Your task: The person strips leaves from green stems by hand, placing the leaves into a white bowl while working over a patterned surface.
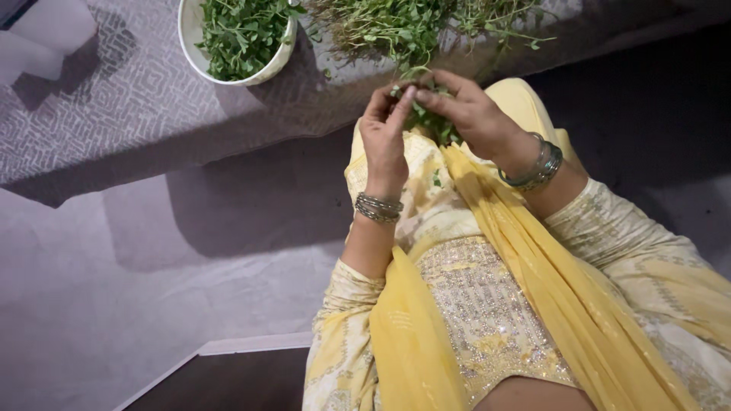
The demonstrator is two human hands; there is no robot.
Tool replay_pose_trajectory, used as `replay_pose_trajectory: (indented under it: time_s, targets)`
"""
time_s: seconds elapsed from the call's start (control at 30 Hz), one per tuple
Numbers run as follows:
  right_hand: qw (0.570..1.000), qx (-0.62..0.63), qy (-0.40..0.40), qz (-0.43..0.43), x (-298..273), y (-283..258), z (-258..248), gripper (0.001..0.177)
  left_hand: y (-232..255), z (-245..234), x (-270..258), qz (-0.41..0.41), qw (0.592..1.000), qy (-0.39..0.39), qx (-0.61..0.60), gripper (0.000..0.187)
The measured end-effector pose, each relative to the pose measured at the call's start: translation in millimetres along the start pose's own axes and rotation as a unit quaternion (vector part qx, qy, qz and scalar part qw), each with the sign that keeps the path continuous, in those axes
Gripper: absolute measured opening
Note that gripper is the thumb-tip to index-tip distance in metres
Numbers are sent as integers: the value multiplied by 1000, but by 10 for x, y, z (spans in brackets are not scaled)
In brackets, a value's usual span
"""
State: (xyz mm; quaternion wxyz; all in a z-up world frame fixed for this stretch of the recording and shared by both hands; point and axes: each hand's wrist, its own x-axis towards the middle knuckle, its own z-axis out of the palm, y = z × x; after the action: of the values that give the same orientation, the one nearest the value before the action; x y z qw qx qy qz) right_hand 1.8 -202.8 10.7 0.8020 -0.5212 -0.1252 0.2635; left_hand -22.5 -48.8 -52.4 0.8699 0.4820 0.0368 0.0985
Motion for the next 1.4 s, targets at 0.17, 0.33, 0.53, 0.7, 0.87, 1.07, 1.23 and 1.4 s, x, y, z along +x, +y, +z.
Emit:
replay_pose_trajectory:
  time_s: [0.17, 0.33, 0.53, 0.7, 0.87, 1.07, 1.23, 1.4]
  targets:
    - [999, -3, -46, -11, -37, 210, -172, 22, -7, -24, -114, -97, 984, -35, -144, 12]
    - [970, 217, -109, 8, -130, 165, -316, 19, -5, -101, -141, -215, 941, -72, -250, 12]
    - [980, 187, 4, -63, -118, 297, -222, 37, -467, -8, -272, -189, 965, -5, -182, 25]
    - [973, -18, 170, -156, -123, 478, 1, 23, -540, 225, -359, -160, 982, 93, -23, 34]
    - [950, -82, 140, -268, -162, 441, 201, 28, -469, 308, -360, -154, 966, 139, -154, 17]
    - [911, -278, 127, -276, -95, 438, 292, 50, -744, 22, -262, -10, 908, -69, -412, 18]
    - [753, -577, 102, -299, 92, 459, 233, 55, -572, -18, -328, -144, 930, 40, -335, 49]
    - [657, -696, 107, -269, 173, 501, 85, 68, -505, 120, -317, -200, 928, 94, -299, 50]
